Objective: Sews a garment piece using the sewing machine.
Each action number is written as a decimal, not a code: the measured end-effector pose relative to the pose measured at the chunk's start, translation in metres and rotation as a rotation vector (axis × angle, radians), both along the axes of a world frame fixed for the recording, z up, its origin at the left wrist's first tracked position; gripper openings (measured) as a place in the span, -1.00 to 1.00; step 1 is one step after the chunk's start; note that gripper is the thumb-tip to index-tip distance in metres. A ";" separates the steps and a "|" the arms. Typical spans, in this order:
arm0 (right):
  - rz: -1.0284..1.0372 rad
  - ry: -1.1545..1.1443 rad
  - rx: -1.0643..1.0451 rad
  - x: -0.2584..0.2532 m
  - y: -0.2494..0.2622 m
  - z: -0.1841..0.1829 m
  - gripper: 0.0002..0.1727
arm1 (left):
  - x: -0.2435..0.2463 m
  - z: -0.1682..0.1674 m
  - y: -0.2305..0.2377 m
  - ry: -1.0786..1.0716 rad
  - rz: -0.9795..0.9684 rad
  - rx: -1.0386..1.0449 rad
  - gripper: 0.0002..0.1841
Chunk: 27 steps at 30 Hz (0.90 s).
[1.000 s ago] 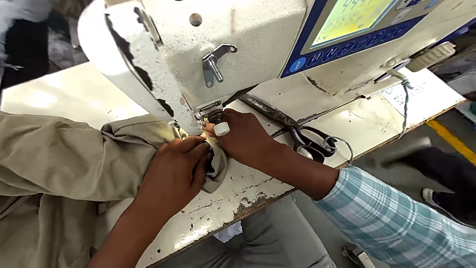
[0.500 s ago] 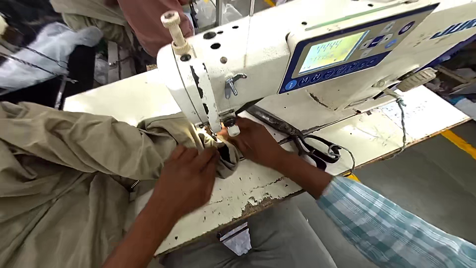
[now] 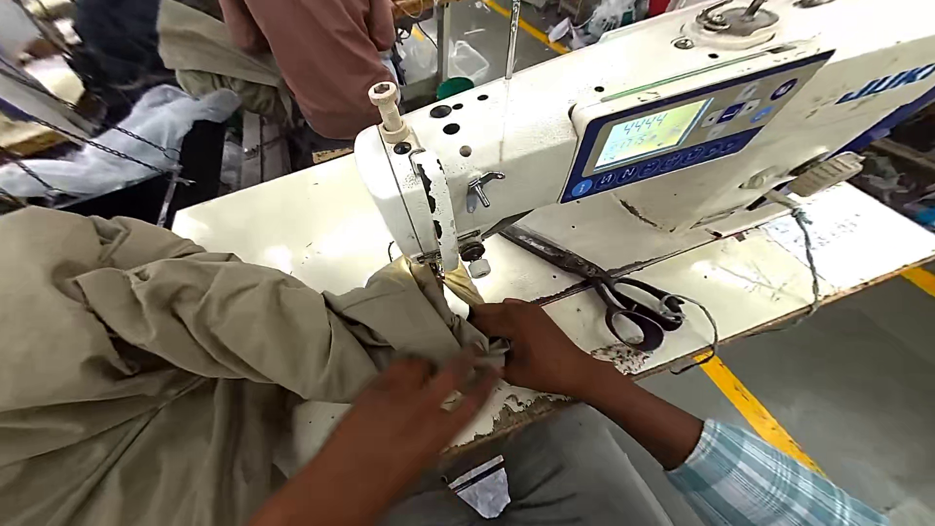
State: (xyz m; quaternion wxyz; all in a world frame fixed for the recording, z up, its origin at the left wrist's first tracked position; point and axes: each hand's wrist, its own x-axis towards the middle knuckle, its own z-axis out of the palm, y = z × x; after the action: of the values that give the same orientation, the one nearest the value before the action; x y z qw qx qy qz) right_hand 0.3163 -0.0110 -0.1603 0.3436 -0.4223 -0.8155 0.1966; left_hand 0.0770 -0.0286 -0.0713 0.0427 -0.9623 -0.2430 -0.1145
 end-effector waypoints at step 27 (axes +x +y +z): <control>0.044 0.043 -0.101 0.005 0.000 -0.014 -0.48 | -0.191 0.031 -0.046 0.125 0.946 -0.053 0.49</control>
State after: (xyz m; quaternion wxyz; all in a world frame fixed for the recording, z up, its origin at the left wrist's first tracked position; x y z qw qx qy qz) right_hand 0.3211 -0.0109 -0.1738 0.3347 -0.4170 -0.8060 0.2539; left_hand -0.1136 -0.0744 -0.0401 0.0800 -0.7520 -0.6541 -0.0179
